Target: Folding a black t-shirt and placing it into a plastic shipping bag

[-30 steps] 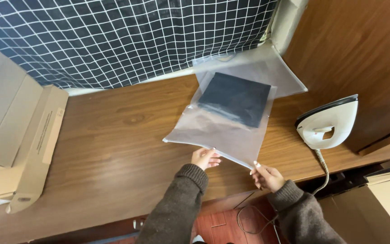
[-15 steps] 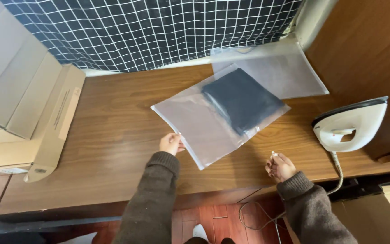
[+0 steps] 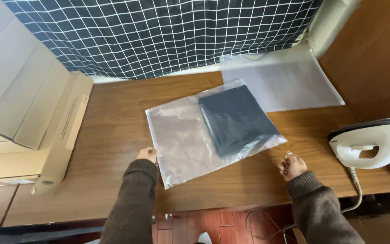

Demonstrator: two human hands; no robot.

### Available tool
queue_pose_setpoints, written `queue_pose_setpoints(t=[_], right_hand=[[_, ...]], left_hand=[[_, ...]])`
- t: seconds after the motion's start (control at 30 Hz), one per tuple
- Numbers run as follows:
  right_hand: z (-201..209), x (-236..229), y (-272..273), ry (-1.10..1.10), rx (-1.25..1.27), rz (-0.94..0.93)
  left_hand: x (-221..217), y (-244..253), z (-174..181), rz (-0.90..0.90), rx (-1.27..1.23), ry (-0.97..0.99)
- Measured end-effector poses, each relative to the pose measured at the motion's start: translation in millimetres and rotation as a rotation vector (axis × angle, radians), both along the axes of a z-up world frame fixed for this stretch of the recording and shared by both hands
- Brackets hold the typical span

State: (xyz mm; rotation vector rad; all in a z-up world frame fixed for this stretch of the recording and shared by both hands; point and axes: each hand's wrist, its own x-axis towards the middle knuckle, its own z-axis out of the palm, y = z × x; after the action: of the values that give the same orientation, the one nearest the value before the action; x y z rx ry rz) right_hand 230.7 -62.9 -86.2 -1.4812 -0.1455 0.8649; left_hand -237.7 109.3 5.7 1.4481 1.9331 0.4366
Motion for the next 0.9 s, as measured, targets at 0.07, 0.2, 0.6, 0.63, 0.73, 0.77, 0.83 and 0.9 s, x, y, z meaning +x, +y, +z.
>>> queue_pose_setpoints(t=[0.07,0.2,0.6,0.63,0.73,0.77,0.83,0.9], right_hand=[[16.2,-7.9,1.2,0.002,0.002,-0.011],[15.2,-4.3,-0.6,0.009,0.006,-0.037],[61.9,-18.9,-56.1,-0.078,0.034,0.002],[53.9,-12.6,-59.7,-0.081,0.034,-0.004],[44.1,-1.4,-71.4,-0.129,0.012,0.026],[50.1,-3.2,-76.2,-0.115,0.002,0.039],[48.6,-0.3,-82.4,-0.102,-0.01,0.051],[33.3,8.1,-85.6,-0.067,0.003,0.04]], left_hand=[[0.4,30.9,-43.1,0.037,0.099,0.06],[53.6,-1.9,-9.0,-0.035,0.404,0.211],[219.7,-121.4,-15.3,0.076,-0.803,-1.368],[220.8,-123.8,-3.6,0.07,-0.808,-1.367],[225.4,-129.1,16.6,0.275,-0.772,-1.378],[227.8,-129.9,13.1,0.295,-0.731,-1.391],[230.4,-132.4,8.2,0.316,-0.693,-1.404],[230.2,-135.3,5.0,0.387,-0.657,-1.451]])
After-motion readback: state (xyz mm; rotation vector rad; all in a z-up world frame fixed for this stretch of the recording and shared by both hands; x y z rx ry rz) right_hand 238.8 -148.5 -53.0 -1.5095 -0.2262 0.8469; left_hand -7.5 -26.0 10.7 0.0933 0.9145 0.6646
